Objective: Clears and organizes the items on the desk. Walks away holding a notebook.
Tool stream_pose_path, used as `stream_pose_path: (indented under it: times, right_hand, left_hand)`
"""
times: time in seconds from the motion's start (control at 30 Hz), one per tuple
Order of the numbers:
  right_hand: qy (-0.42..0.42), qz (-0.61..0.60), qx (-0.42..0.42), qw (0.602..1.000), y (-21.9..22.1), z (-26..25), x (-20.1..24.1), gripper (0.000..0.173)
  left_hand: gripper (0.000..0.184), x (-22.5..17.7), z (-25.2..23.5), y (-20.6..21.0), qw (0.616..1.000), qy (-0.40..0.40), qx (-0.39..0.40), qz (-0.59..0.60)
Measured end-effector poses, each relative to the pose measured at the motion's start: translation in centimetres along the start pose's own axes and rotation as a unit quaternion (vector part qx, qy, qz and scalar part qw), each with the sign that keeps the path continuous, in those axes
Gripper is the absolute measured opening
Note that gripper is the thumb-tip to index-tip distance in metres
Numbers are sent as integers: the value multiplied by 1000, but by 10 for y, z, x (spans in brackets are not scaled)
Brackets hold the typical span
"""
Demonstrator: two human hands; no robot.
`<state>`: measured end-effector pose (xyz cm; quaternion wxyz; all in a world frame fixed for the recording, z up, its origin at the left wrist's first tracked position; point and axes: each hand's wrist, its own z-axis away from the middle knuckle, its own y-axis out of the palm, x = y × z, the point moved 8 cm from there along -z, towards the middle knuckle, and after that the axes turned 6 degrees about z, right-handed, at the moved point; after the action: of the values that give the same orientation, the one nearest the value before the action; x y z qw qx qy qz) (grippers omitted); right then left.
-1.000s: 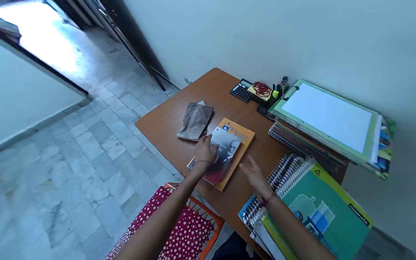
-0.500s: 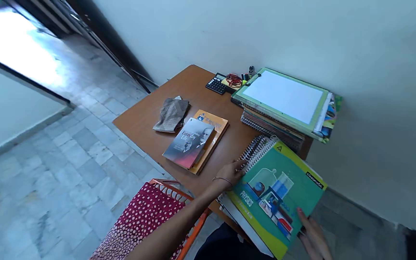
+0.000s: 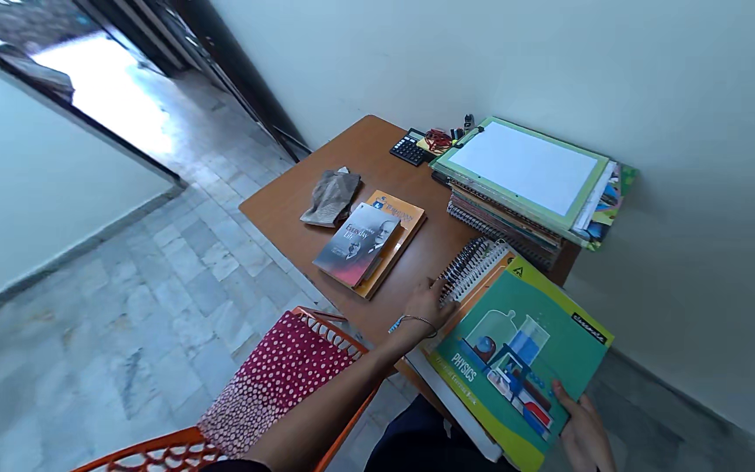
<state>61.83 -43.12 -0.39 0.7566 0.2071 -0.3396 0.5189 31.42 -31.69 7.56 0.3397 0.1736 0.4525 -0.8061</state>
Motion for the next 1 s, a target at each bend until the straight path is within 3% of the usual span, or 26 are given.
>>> stream_pose_path:
  times: [0.17,0.33,0.5,0.57,0.67,0.77,1.0]
  right_hand:
    - [11,-22,1,1000,1,-4,2,30]
    - [2,1,-9,1000,-3,-14,15,24]
    - [7,23,-14,1000,-1,-25,24,23]
    - [10,24,-22,999,1,-22,27,27]
    - [44,-30,22,998,14,-18,20,27]
    - [84,-120,87,985,30,-14,11,22]
    - [61,-138,174,973,33,-39,2,21]
  left_hand:
    - [65,1,-17,10,996,-61,-28,50]
    - [62,2,-3,22,993,-63,-40,94]
    - [62,-4,-9,13,996,-76,-10,52]
    - [70,-2,-18,5,995,-86,-8,38]
    - [91,14,-33,1,995,-85,28,55]
    - [100,24,-42,1,988,-76,98,88]
    - [79,40,-79,2,957,-57,138,247]
